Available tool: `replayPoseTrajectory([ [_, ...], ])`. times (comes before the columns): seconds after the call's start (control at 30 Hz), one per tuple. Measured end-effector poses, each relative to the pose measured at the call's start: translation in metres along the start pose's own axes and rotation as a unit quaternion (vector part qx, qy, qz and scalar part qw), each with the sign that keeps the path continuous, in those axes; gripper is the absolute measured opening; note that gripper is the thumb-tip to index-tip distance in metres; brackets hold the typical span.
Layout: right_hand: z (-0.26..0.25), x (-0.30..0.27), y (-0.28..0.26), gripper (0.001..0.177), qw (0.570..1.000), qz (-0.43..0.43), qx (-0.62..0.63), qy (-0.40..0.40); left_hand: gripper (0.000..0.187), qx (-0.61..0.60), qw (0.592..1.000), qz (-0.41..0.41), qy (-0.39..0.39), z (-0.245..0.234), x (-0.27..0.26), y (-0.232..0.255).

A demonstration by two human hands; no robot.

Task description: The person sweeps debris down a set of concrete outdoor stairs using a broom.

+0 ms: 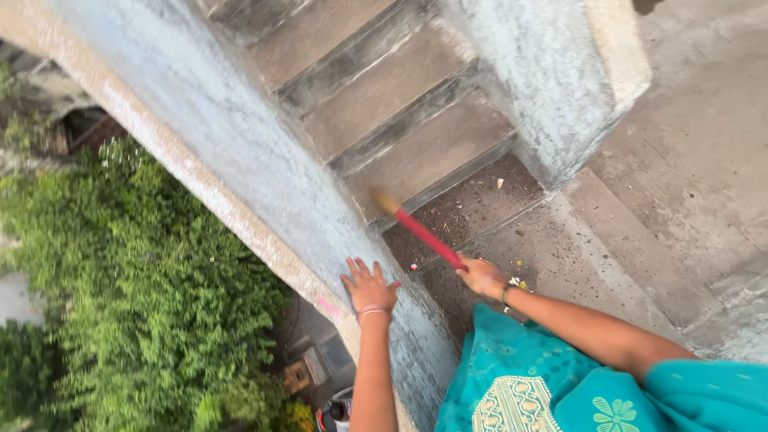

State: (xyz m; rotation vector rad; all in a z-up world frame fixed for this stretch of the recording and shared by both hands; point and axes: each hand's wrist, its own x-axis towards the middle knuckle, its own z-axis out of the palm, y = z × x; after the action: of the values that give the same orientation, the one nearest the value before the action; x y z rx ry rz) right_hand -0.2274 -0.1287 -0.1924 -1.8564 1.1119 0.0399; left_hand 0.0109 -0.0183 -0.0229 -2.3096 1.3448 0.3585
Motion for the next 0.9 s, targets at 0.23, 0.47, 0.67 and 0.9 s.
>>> replayPoseTrajectory([
  [0.23,-0.047,0.055,0.012,0.045,0.981,0.081,0.162,-0.067,0.091,-0.098,0.993,0.070,0.010,0.008,0.033,0.082],
  [0.47,-0.076,0.050,0.031,0.047,0.979,0.134,0.116,0.099,0.094,-0.088,0.990,0.038,-0.101,0.028,0.064,0.127],
  [0.67,-0.045,0.075,0.005,0.060,1.000,-0.016,0.019,0.004,0.093,-0.098,0.995,0.023,-0.021,0.015,0.108,0.152],
  [0.9,-0.067,0.123,0.024,0.038,0.987,0.015,0.093,-0.130,0.091,-0.095,0.994,0.025,-0.057,0.016,0.122,0.155],
])
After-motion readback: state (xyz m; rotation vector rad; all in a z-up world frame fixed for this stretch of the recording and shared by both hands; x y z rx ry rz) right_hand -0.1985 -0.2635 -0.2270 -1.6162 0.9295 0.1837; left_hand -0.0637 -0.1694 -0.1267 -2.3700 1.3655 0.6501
